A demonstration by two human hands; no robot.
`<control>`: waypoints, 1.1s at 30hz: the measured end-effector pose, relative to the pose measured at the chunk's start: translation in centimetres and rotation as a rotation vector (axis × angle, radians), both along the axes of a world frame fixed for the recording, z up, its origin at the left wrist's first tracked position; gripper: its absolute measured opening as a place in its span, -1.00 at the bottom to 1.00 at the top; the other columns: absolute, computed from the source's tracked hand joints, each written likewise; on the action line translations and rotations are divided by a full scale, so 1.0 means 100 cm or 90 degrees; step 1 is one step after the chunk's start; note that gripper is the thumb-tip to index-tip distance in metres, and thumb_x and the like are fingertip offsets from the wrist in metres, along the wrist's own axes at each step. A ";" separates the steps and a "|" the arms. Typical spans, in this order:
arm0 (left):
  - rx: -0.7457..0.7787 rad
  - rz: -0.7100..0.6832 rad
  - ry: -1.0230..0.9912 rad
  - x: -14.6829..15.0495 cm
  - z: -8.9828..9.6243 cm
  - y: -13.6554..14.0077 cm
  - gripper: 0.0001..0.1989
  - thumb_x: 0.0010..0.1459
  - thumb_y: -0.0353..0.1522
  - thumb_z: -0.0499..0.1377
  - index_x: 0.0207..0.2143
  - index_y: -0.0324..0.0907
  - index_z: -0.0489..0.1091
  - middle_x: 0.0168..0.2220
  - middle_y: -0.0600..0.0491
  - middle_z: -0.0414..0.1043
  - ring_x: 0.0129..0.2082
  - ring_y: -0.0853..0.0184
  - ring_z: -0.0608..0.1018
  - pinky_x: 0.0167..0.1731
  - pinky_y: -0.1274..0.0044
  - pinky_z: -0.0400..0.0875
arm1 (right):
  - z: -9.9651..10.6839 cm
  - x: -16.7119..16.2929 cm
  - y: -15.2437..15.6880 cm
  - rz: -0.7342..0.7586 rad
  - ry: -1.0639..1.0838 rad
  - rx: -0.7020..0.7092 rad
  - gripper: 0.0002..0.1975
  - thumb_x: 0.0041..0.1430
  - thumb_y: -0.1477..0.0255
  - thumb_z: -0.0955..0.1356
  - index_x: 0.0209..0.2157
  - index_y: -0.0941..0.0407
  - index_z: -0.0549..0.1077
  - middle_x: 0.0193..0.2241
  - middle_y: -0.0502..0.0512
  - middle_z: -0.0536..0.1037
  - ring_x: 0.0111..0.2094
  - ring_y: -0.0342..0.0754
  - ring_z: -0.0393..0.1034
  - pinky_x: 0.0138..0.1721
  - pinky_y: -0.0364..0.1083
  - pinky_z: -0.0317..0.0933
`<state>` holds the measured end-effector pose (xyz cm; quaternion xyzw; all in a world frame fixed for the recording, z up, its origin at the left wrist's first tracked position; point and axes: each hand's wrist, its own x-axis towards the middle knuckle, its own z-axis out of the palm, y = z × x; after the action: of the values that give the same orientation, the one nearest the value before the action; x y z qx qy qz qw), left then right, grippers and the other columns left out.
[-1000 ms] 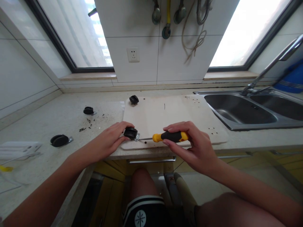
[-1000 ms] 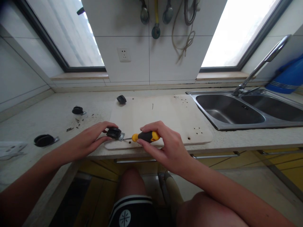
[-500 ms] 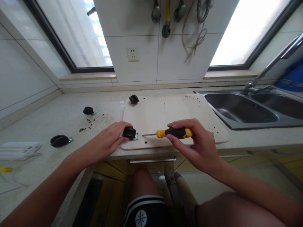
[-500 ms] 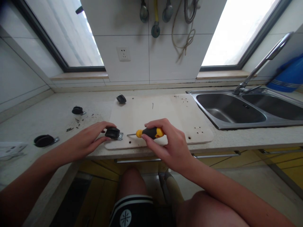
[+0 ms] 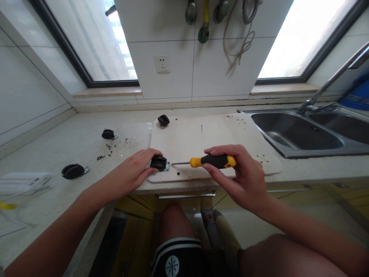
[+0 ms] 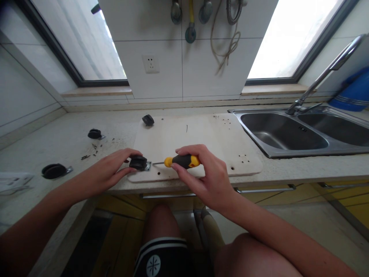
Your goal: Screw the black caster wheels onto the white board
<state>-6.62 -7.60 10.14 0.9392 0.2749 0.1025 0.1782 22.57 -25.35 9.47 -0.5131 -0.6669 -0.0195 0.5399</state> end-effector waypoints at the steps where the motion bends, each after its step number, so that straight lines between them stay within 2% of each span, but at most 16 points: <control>1: -0.001 0.002 0.000 0.000 0.000 0.000 -0.56 0.54 -0.10 0.10 0.29 -0.09 0.45 0.25 -0.17 0.60 0.23 -0.03 0.64 0.36 0.11 0.50 | 0.000 0.000 0.000 0.000 0.003 -0.002 -0.69 0.41 0.42 0.59 0.08 -0.03 0.53 -0.02 0.03 0.75 -0.03 -0.07 0.71 0.02 -0.12 0.57; 25: -0.011 0.021 0.018 0.004 0.007 -0.006 -0.57 0.50 -0.09 0.13 0.24 -0.11 0.45 0.21 -0.18 0.61 0.20 -0.05 0.65 0.34 0.09 0.51 | 0.000 -0.003 0.002 -0.001 -0.001 0.005 -0.68 0.40 0.43 0.59 0.08 -0.04 0.53 -0.02 0.08 0.75 -0.04 0.00 0.71 -0.01 -0.02 0.62; 33: 0.003 0.026 0.017 0.003 0.002 -0.007 -0.46 0.52 -0.03 0.13 0.36 -0.11 0.41 0.33 -0.20 0.57 0.28 -0.06 0.64 0.42 0.06 0.46 | 0.000 -0.003 0.001 0.004 0.004 -0.001 -0.67 0.40 0.42 0.59 0.09 -0.04 0.52 0.00 0.05 0.75 -0.01 -0.03 0.71 0.03 -0.05 0.60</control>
<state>-6.34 -8.25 10.35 0.9352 0.2963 0.0939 0.1698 22.31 -25.21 9.46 -0.5114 -0.6670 -0.0153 0.5417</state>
